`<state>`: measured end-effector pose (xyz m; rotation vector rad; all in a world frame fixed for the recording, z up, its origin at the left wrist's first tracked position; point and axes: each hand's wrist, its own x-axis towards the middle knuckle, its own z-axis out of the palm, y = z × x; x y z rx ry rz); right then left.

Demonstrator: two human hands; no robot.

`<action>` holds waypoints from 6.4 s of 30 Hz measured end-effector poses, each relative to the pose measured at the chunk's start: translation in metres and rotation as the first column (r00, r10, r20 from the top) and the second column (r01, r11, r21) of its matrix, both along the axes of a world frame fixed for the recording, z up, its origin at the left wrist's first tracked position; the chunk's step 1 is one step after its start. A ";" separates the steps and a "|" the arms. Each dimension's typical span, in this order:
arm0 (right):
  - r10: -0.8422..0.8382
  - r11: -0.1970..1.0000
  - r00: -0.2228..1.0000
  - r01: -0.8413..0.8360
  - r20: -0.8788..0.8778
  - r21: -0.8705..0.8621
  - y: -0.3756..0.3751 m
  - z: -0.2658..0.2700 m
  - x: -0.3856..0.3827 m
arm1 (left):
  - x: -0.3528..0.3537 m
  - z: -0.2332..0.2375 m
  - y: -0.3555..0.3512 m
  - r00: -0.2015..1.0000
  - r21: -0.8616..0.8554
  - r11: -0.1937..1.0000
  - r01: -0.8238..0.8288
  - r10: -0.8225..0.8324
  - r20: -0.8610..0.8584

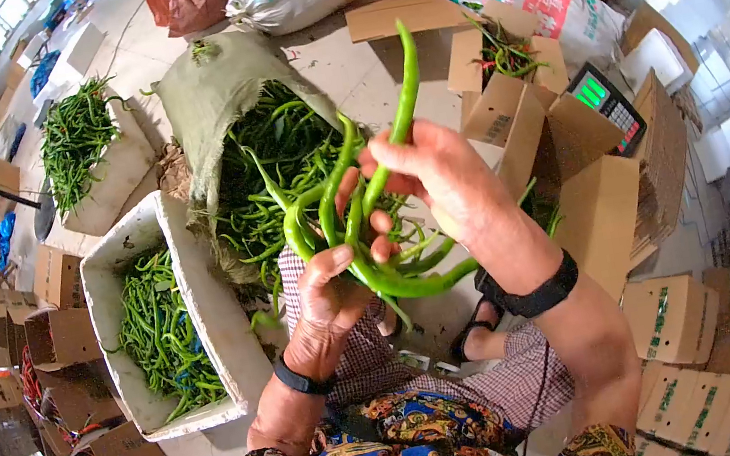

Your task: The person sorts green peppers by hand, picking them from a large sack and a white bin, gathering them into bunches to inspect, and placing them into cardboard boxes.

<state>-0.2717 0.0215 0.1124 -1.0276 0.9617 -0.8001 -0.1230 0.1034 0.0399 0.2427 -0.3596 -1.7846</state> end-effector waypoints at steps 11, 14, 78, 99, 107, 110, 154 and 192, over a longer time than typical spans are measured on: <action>-0.140 0.921 0.962 0.214 0.236 -0.326 -0.012 0.039 -0.059 | -0.002 -0.016 0.001 0.998 0.121 0.992 -0.027 0.033 -0.047; -0.014 0.980 0.969 -0.035 -0.245 -0.195 0.026 0.039 -0.052 | -0.003 -0.015 -0.006 0.994 0.196 0.978 -0.075 0.088 -0.057; -0.338 0.936 0.935 0.346 0.106 -0.071 0.063 -0.013 -0.199 | -0.028 -0.030 -0.002 0.994 0.236 0.966 0.108 -0.099 -0.051; -0.516 0.844 0.683 0.508 -0.517 -0.172 0.004 -0.073 -0.289 | -0.045 -0.029 -0.007 0.986 0.328 0.934 0.142 -0.161 0.033; -0.542 0.790 0.706 0.613 -0.456 0.011 -0.039 -0.119 -0.294 | -0.058 -0.036 -0.014 0.980 0.407 0.905 0.125 -0.177 0.094; -0.507 0.816 0.713 0.578 -0.485 -0.004 -0.043 -0.110 -0.290 | -0.065 -0.037 -0.019 0.977 0.452 0.886 0.104 -0.175 0.118; 0.233 0.963 0.218 0.082 -0.948 0.256 -0.079 -0.309 -0.308 | -0.108 -0.071 -0.022 0.950 0.593 0.802 0.066 -0.232 0.207; -0.054 0.945 -0.248 -0.327 -0.967 0.031 -0.066 -0.407 -0.352 | -0.131 -0.075 -0.026 0.895 0.636 0.772 -0.012 -0.275 0.351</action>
